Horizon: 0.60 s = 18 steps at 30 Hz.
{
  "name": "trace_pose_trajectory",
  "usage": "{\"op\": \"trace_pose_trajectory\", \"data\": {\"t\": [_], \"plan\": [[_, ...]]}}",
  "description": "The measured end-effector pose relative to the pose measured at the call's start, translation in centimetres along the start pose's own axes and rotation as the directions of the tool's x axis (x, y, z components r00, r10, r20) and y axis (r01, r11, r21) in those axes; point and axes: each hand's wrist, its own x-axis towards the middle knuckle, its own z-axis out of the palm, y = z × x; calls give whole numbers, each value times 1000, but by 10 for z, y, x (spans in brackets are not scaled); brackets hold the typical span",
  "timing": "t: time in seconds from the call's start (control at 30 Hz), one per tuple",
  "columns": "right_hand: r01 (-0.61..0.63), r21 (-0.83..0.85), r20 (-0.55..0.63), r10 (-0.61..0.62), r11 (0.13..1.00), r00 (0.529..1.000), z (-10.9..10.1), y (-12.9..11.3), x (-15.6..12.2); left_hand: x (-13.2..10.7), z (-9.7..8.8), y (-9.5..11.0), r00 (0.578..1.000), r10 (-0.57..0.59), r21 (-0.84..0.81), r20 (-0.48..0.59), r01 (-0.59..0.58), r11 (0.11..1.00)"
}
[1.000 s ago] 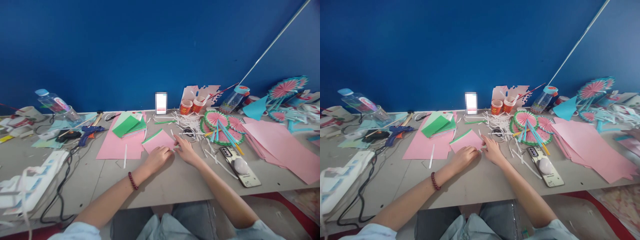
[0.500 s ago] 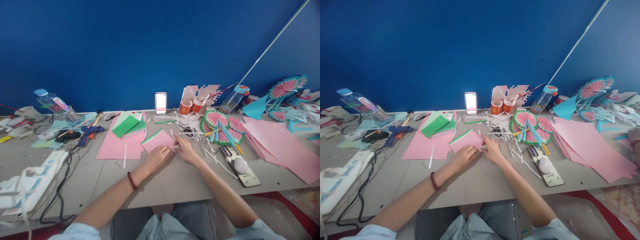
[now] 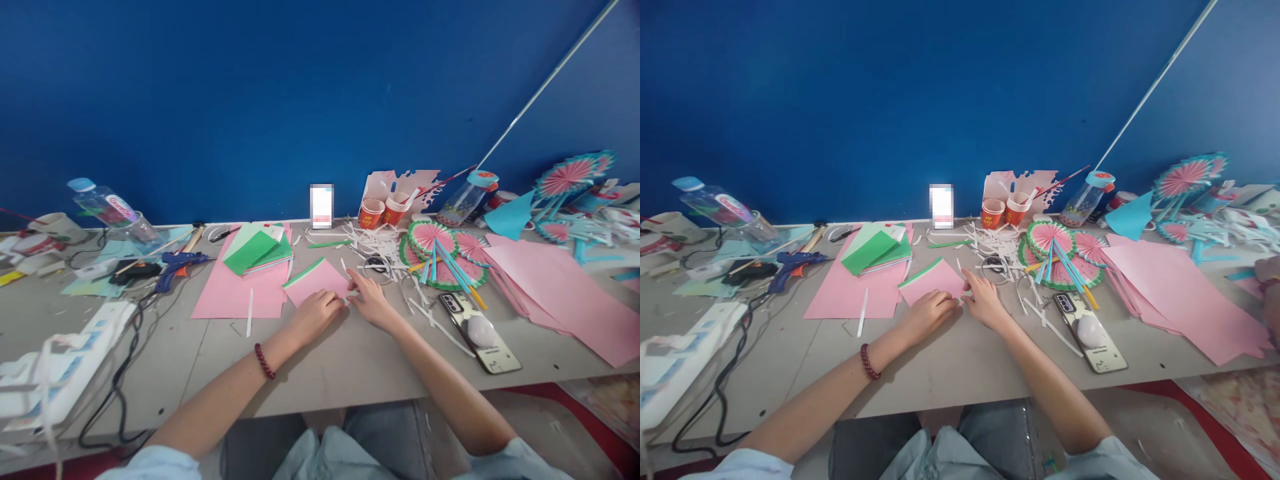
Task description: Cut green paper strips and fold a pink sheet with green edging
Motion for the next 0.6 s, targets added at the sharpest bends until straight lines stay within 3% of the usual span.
{"op": "trace_pose_trajectory", "data": {"t": [0.17,0.6], "plan": [[-10,18,5,10,1000,1000,-1,-1,0,0,-1,0,1000,-12,-32,-27,11,999],[-32,28,11,32,999,999,0,-1,-1,-1,-4,2,1000,19,98,14,-20,995]]}}
